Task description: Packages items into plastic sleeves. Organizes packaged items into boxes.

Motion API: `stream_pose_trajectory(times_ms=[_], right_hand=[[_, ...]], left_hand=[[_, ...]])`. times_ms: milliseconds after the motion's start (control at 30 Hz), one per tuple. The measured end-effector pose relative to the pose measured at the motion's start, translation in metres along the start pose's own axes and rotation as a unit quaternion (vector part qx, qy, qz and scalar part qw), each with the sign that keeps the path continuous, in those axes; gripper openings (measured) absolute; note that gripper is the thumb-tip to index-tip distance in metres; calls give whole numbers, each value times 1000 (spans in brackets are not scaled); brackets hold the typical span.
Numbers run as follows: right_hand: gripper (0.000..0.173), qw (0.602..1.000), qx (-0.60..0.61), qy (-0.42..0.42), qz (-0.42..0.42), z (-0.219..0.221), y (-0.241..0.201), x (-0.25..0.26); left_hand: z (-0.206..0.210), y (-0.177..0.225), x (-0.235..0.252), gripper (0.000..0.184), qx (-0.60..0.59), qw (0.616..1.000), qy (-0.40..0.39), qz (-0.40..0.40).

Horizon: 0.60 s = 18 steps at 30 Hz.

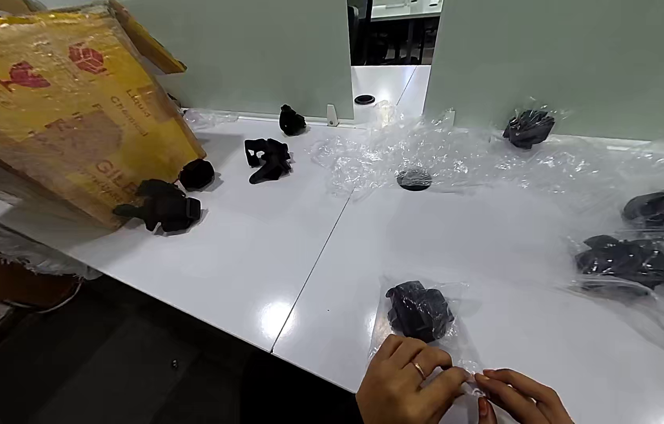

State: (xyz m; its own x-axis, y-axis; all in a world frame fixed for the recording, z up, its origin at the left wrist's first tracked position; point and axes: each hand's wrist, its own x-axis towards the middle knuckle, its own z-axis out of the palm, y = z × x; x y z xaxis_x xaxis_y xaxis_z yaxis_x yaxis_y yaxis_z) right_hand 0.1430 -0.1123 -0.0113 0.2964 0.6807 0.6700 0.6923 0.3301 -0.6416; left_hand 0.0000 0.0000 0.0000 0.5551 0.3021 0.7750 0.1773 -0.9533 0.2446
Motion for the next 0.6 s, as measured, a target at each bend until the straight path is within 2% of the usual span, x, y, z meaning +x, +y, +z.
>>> stream_pose_trajectory(times_ms=[100,300,600], right_hand=[[18,1000,-2,-3,3,2,2,1],[9,1000,-28,-2,-10,5,0,2],[11,999,-49,-10,-10,2,2,1]], left_hand=[[0,-2,-5,12,-18,1000,19,-8],[0,-6,-10,13,-46,998,36,-16],[-1,-7,-14,14,-67,997,38,-21]])
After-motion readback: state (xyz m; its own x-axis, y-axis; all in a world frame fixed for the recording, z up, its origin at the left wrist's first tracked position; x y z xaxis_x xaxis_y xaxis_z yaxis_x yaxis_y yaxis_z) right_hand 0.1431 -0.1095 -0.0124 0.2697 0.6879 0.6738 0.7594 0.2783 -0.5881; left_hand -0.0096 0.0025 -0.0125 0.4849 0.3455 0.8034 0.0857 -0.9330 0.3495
